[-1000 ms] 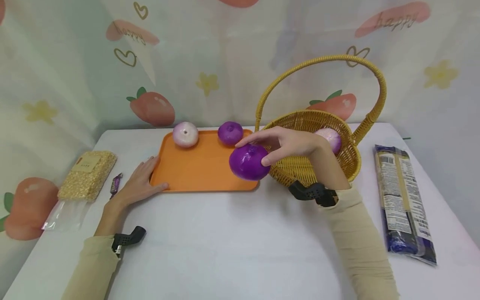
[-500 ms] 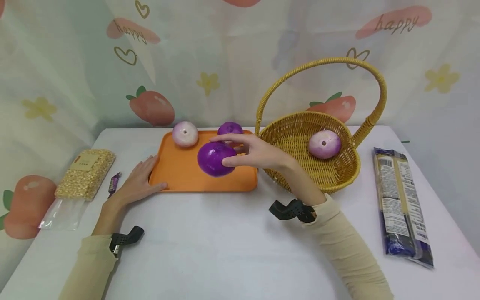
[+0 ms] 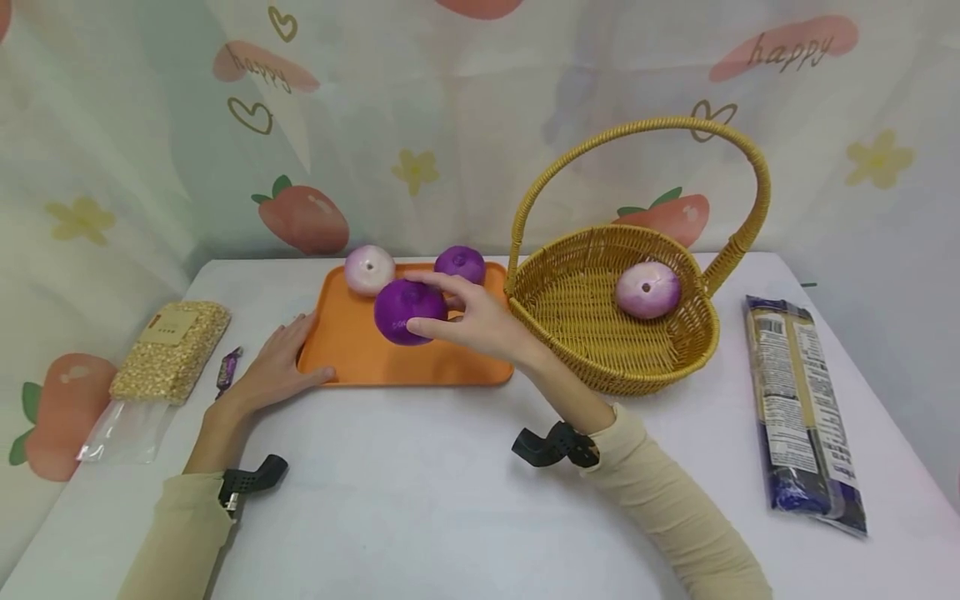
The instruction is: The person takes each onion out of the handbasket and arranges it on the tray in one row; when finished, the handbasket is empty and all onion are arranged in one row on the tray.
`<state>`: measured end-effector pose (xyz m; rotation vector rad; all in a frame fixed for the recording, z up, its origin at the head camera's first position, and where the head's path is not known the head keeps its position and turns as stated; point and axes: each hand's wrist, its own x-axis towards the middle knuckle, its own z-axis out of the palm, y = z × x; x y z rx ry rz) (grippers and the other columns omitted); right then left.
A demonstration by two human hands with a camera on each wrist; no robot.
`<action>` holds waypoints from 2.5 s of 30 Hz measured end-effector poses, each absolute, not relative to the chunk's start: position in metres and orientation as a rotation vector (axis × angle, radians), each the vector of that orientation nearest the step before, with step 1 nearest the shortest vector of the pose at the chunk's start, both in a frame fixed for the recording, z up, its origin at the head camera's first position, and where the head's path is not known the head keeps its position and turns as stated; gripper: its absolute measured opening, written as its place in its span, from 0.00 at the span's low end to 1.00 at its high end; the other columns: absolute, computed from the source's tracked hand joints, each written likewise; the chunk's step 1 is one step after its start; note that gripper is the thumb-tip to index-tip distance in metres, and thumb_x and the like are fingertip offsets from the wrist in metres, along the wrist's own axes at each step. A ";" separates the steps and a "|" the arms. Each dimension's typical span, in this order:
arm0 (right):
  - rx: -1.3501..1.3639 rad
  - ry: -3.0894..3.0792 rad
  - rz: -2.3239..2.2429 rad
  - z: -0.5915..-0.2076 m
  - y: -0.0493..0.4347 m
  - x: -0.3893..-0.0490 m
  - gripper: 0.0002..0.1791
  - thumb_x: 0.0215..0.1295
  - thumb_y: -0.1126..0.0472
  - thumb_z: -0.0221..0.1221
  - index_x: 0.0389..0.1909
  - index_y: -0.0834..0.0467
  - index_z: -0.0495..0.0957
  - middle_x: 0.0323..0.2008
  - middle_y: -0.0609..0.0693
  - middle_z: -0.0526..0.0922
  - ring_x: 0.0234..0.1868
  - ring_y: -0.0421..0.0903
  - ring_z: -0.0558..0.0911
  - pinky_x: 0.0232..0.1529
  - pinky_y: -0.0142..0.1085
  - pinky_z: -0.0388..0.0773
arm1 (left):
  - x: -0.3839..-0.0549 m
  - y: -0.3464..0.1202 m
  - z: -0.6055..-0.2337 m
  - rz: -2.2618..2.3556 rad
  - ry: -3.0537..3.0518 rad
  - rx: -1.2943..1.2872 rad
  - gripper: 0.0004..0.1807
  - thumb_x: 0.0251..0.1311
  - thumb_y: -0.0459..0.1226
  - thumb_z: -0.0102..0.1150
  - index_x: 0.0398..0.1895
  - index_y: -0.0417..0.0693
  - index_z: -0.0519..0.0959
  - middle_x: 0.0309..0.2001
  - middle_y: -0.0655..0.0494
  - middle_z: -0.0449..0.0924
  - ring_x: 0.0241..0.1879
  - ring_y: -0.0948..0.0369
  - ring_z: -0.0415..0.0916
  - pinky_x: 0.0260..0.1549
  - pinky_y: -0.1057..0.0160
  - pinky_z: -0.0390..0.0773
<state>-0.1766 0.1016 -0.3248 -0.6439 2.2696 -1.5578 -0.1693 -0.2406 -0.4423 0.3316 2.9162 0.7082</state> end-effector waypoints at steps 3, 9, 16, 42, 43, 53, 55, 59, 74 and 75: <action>-0.650 2.232 -1.588 -0.330 0.098 -0.177 0.31 0.62 0.58 0.64 0.66 0.45 0.69 0.68 0.54 0.64 0.62 0.57 0.75 0.61 0.49 0.77 | -0.169 -0.241 -0.442 0.712 2.912 0.324 0.60 0.52 0.65 0.59 0.78 0.49 0.40 0.79 0.47 0.43 0.78 0.48 0.38 0.77 0.44 0.36; -0.617 2.223 -1.650 -0.340 0.081 -0.181 0.31 0.62 0.58 0.65 0.66 0.46 0.69 0.67 0.53 0.66 0.63 0.57 0.75 0.62 0.49 0.76 | -0.169 -0.241 -0.442 0.709 2.909 0.318 0.60 0.52 0.66 0.59 0.78 0.48 0.41 0.79 0.46 0.44 0.78 0.47 0.38 0.76 0.44 0.36; -0.559 2.299 -1.670 -0.353 0.050 -0.189 0.33 0.63 0.56 0.64 0.68 0.52 0.65 0.66 0.53 0.70 0.62 0.55 0.73 0.63 0.48 0.74 | -0.167 -0.242 -0.442 0.726 2.908 0.303 0.60 0.51 0.66 0.60 0.78 0.47 0.42 0.78 0.46 0.45 0.78 0.47 0.39 0.76 0.43 0.36; -0.210 2.257 -1.631 -0.389 0.007 -0.212 0.36 0.59 0.52 0.67 0.67 0.48 0.63 0.68 0.55 0.66 0.67 0.54 0.69 0.69 0.48 0.68 | -0.172 -0.237 -0.439 0.716 2.900 0.333 0.63 0.48 0.67 0.61 0.78 0.49 0.40 0.79 0.49 0.42 0.79 0.49 0.38 0.77 0.45 0.35; -0.212 2.250 -1.627 -0.389 0.007 -0.212 0.36 0.59 0.53 0.67 0.67 0.48 0.63 0.68 0.55 0.67 0.67 0.54 0.69 0.70 0.48 0.67 | -0.172 -0.237 -0.439 0.716 2.897 0.330 0.63 0.48 0.66 0.61 0.78 0.49 0.40 0.79 0.49 0.42 0.79 0.49 0.38 0.77 0.44 0.35; -0.224 2.248 -1.608 -0.394 0.002 -0.211 0.35 0.59 0.54 0.66 0.66 0.47 0.64 0.69 0.56 0.65 0.69 0.55 0.67 0.71 0.49 0.65 | -0.170 -0.239 -0.439 0.713 2.897 0.330 0.63 0.49 0.66 0.61 0.78 0.49 0.40 0.79 0.48 0.42 0.79 0.49 0.38 0.77 0.45 0.35; -0.223 2.254 -1.600 -0.395 0.001 -0.211 0.35 0.59 0.54 0.66 0.66 0.46 0.64 0.69 0.56 0.65 0.69 0.56 0.66 0.71 0.50 0.65 | -0.170 -0.240 -0.440 0.714 2.898 0.328 0.62 0.49 0.67 0.61 0.78 0.49 0.40 0.79 0.49 0.42 0.79 0.49 0.38 0.77 0.45 0.35; -0.220 2.269 -1.581 -0.394 -0.001 -0.210 0.35 0.59 0.53 0.66 0.67 0.45 0.64 0.69 0.57 0.63 0.69 0.56 0.65 0.71 0.51 0.65 | -0.169 -0.240 -0.440 0.718 2.898 0.323 0.62 0.49 0.67 0.61 0.78 0.50 0.41 0.79 0.49 0.43 0.79 0.49 0.38 0.77 0.44 0.35; -0.311 2.342 -1.535 -0.395 -0.004 -0.209 0.35 0.58 0.56 0.67 0.67 0.47 0.67 0.66 0.58 0.67 0.66 0.56 0.69 0.69 0.49 0.68 | -0.170 -0.239 -0.439 0.709 2.901 0.334 0.62 0.49 0.66 0.61 0.78 0.48 0.42 0.79 0.47 0.44 0.78 0.48 0.38 0.76 0.44 0.35; -0.320 2.364 -1.510 -0.396 -0.004 -0.209 0.35 0.58 0.56 0.68 0.67 0.46 0.67 0.65 0.58 0.67 0.65 0.56 0.69 0.68 0.49 0.69 | -0.169 -0.239 -0.440 0.712 2.898 0.332 0.62 0.49 0.66 0.61 0.78 0.48 0.42 0.79 0.47 0.44 0.78 0.48 0.38 0.76 0.44 0.35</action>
